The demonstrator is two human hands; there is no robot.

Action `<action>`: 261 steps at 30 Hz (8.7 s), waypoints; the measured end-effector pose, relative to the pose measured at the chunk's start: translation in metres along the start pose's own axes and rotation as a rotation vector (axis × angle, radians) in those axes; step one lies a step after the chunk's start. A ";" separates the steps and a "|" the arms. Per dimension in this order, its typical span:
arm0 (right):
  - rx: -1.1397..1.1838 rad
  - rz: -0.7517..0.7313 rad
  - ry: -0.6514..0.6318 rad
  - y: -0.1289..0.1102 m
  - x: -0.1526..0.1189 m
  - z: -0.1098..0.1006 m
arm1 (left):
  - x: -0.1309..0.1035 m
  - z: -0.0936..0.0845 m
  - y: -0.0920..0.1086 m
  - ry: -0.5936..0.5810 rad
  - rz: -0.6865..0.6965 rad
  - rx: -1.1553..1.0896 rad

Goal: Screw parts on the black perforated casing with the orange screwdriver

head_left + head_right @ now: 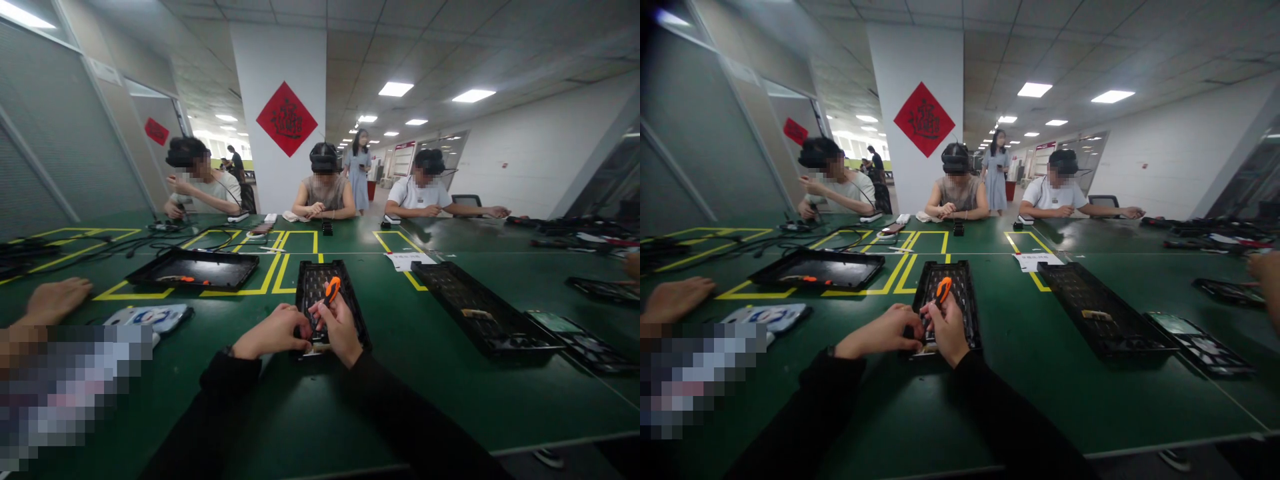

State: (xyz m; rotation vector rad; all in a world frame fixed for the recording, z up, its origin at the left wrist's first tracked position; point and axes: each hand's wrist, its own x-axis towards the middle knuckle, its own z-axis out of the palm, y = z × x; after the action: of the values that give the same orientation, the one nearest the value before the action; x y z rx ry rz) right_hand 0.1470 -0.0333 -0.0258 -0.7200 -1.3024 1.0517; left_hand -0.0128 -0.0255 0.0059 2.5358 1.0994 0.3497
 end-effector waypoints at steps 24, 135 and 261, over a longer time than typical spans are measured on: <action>-0.019 -0.005 0.002 -0.002 -0.001 0.000 | 0.004 0.011 0.005 0.015 -0.061 0.085; 0.050 -0.012 0.087 -0.006 -0.002 -0.001 | 0.029 -0.005 0.027 -0.249 -0.284 0.499; -0.967 -0.345 -1.109 -0.020 0.041 -0.012 | 0.004 0.033 -0.025 0.481 -0.067 -0.962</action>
State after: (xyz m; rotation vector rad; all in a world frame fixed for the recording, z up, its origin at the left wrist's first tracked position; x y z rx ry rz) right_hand 0.1603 -0.0028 0.0071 -0.5276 -2.8689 0.4302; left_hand -0.0147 -0.0144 -0.0335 1.5807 0.8454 1.1811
